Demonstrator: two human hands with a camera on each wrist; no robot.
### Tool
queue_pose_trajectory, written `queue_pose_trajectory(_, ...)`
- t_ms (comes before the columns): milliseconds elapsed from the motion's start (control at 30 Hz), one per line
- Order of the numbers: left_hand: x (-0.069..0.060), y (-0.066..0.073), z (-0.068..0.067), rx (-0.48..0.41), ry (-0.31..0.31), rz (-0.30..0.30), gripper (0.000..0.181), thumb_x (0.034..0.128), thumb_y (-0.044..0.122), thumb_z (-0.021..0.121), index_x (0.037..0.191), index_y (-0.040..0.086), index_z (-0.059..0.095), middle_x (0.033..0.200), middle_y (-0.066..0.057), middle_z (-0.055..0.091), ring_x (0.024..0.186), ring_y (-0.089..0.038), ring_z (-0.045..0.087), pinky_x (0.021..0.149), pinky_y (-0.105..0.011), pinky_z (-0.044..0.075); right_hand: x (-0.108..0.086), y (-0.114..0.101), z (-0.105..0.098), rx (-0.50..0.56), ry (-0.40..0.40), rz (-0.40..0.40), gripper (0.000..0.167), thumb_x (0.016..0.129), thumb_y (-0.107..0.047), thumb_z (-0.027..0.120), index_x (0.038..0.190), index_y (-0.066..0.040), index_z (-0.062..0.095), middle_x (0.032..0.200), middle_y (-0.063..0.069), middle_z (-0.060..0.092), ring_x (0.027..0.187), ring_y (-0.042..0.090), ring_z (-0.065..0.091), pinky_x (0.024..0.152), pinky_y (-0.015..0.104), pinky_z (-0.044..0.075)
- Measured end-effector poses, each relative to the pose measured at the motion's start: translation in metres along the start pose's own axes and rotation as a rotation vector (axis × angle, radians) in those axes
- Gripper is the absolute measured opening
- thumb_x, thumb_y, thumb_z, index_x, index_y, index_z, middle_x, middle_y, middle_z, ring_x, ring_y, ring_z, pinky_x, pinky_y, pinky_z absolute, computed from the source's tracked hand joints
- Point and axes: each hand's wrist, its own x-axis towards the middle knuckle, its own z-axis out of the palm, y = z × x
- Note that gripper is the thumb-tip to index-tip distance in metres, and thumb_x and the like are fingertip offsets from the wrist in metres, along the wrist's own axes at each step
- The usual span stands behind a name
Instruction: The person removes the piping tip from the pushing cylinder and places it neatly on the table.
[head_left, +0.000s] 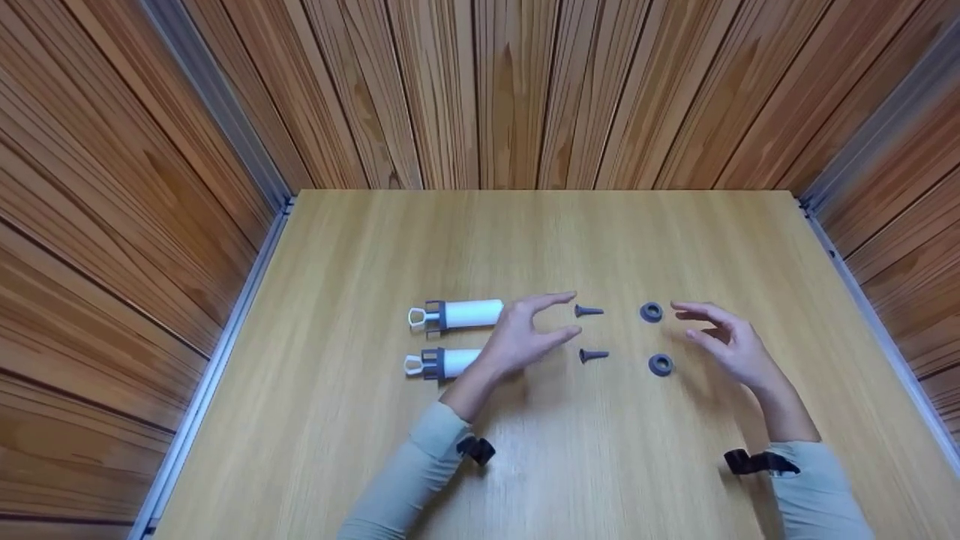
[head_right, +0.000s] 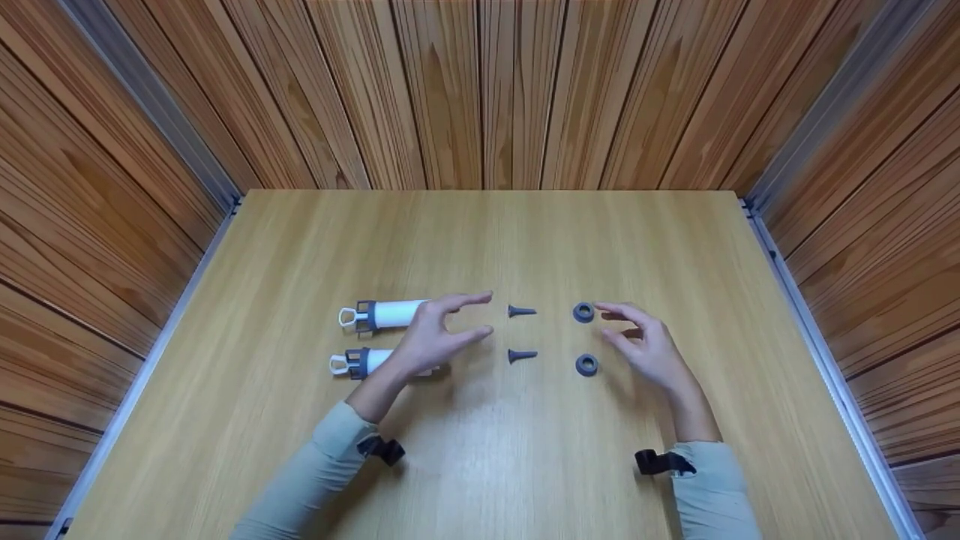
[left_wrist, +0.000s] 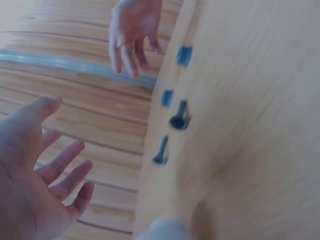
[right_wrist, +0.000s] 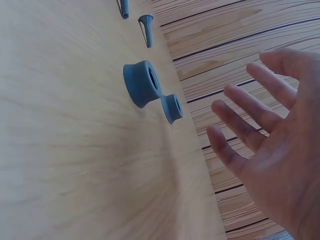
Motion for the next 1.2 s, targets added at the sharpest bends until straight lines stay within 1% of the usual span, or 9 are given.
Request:
queue_pose_trajectory(167,-0.007,-0.002,-0.035,0.029,0.01,0.042,0.055,0.1065,0.036,0.079,0.158,0.025,0.065,0.166,-0.002,0.065,0.16,-0.028,0.057,0.135,-0.055,0.042,0.001,0.006,-0.008,0.044,-0.005,-0.058,0.045,0.103,0.018,0.057,0.147,0.016,0.062,0.151,-0.018,0.072,0.139,-0.006,0.065,0.106,0.009,0.055)
queue_pose_trajectory(300,-0.014,-0.009,-0.065,0.076,0.052,0.079,0.055,0.1045,0.032,0.081,0.156,0.02,0.067,0.164,-0.006,0.066,0.159,-0.031,0.058,0.135,-0.056,0.043,0.001,0.009,-0.017,0.082,-0.018,-0.103,0.046,0.102,0.021,0.055,0.148,0.019,0.059,0.157,-0.008,0.071,0.143,-0.003,0.065,0.108,0.011,0.055)
queue_pose_trajectory(433,-0.025,-0.021,-0.094,0.098,0.081,0.059,0.055,0.103,0.032,0.083,0.155,0.02,0.069,0.165,-0.006,0.066,0.159,-0.033,0.057,0.135,-0.059,0.042,0.0,0.011,-0.025,0.118,-0.025,-0.125,0.047,0.101,0.023,0.053,0.148,0.021,0.057,0.161,-0.003,0.069,0.145,-0.001,0.065,0.109,0.011,0.055)
queue_pose_trajectory(567,-0.036,-0.033,-0.122,0.1,0.063,0.016,0.057,0.1028,0.032,0.083,0.157,0.021,0.067,0.17,-0.008,0.061,0.164,-0.036,0.051,0.138,-0.061,0.036,0.0,0.013,-0.035,0.115,-0.027,-0.106,0.048,0.101,0.023,0.053,0.149,0.021,0.056,0.162,-0.005,0.068,0.146,-0.002,0.064,0.109,0.01,0.055)
queue_pose_trajectory(733,-0.04,-0.042,-0.155,0.145,0.049,-0.027,0.06,0.1025,0.032,0.083,0.159,0.022,0.065,0.175,-0.013,0.054,0.168,-0.04,0.044,0.139,-0.066,0.032,0.005,0.01,-0.048,0.013,-0.04,-0.062,0.047,0.103,0.019,0.057,0.151,0.018,0.057,0.159,-0.019,0.067,0.144,-0.009,0.061,0.108,0.007,0.053)
queue_pose_trajectory(867,-0.038,-0.042,-0.179,0.184,0.071,-0.036,0.062,0.1025,0.032,0.083,0.16,0.021,0.063,0.176,-0.014,0.052,0.168,-0.042,0.042,0.139,-0.067,0.03,0.017,0.001,-0.061,-0.073,-0.036,-0.036,0.046,0.106,0.013,0.058,0.152,0.015,0.057,0.155,-0.03,0.064,0.141,-0.014,0.059,0.106,0.004,0.05)
queue_pose_trajectory(1033,-0.035,-0.039,-0.206,0.232,0.122,-0.04,0.062,0.1042,0.034,0.081,0.162,0.02,0.062,0.178,-0.012,0.049,0.17,-0.041,0.039,0.14,-0.068,0.028,0.036,-0.014,-0.078,-0.187,-0.021,0.011,0.046,0.112,0.0,0.061,0.157,0.006,0.058,0.151,-0.039,0.058,0.137,-0.021,0.055,0.104,0.0,0.046)
queue_pose_trajectory(1133,-0.033,-0.036,-0.216,0.254,0.167,-0.024,0.061,0.1046,0.032,0.081,0.161,0.017,0.063,0.177,-0.013,0.051,0.169,-0.04,0.041,0.139,-0.068,0.029,0.045,-0.02,-0.085,-0.248,-0.006,0.031,0.046,0.113,-0.007,0.063,0.159,0.001,0.059,0.153,-0.037,0.056,0.137,-0.025,0.049,0.104,-0.001,0.042)
queue_pose_trajectory(1200,-0.031,-0.035,-0.22,0.266,0.199,0.004,0.06,0.1042,0.03,0.082,0.159,0.014,0.064,0.175,-0.014,0.054,0.168,-0.041,0.043,0.139,-0.067,0.03,0.049,-0.022,-0.087,-0.283,0.016,0.048,0.047,0.114,-0.011,0.064,0.16,-0.002,0.06,0.161,-0.023,0.06,0.137,-0.027,0.045,0.103,-0.001,0.04)
